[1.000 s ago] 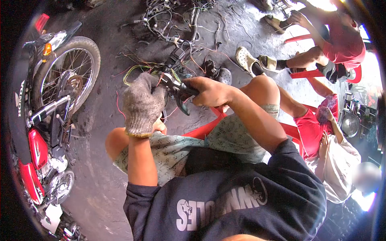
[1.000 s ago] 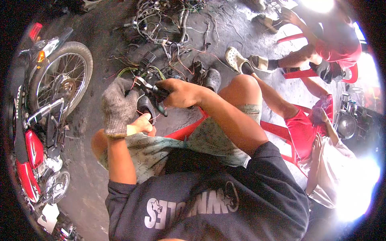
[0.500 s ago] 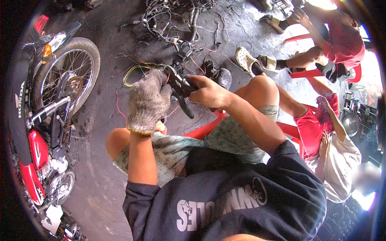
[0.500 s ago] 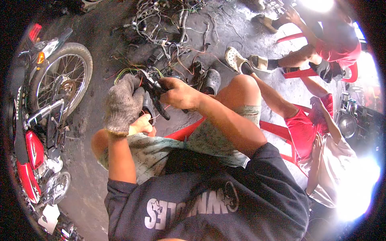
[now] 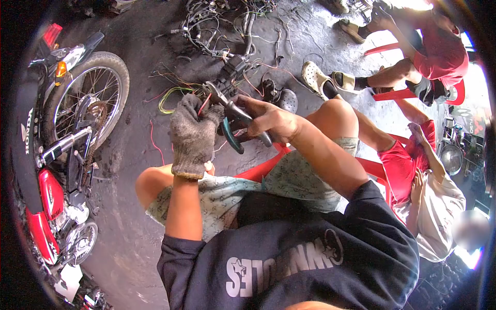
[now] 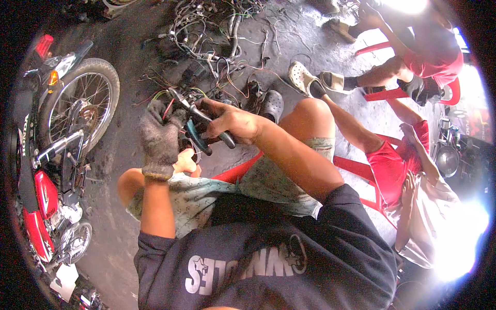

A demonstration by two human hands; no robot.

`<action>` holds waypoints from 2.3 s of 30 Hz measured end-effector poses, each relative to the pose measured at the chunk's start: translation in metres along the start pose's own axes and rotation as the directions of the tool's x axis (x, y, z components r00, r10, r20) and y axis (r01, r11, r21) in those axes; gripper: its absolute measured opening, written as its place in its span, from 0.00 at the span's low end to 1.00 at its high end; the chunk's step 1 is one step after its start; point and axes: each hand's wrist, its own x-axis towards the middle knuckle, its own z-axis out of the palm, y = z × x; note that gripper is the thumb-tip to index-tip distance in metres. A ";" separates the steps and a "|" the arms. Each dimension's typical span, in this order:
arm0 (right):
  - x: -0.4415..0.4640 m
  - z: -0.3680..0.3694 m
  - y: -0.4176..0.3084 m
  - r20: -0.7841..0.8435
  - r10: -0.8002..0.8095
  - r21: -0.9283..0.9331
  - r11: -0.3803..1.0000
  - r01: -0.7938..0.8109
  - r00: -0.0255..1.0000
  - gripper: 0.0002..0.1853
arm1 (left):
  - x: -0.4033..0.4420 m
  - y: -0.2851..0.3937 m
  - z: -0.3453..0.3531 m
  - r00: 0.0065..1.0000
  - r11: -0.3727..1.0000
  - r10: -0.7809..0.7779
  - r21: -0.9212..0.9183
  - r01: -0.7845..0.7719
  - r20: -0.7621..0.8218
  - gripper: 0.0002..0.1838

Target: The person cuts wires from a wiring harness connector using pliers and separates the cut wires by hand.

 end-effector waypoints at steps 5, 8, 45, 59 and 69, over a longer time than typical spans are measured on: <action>0.006 -0.011 0.017 0.157 -0.033 0.128 0.992 0.013 0.987 0.44 | 0.000 -0.009 -0.013 0.997 0.999 -0.042 -0.012 0.042 -0.064 0.12; 0.010 -0.008 0.033 0.240 0.024 0.280 0.956 -0.093 0.970 0.40 | 0.000 -0.011 -0.020 0.996 0.984 0.086 0.159 -0.082 -0.022 0.12; 0.007 0.013 0.018 -0.094 -0.044 -0.528 0.849 -0.013 0.995 0.17 | 0.005 0.002 -0.026 0.964 0.894 0.216 0.365 -0.258 0.153 0.14; 0.004 0.019 0.018 -0.142 -0.114 -0.645 0.764 -0.004 0.983 0.14 | 0.000 0.008 -0.022 0.990 0.979 0.053 0.189 -0.077 0.129 0.11; 0.012 -0.021 0.044 -0.059 -0.022 -0.287 0.958 0.005 0.998 0.33 | 0.003 -0.006 -0.019 0.996 0.985 0.086 -0.149 -0.082 0.020 0.05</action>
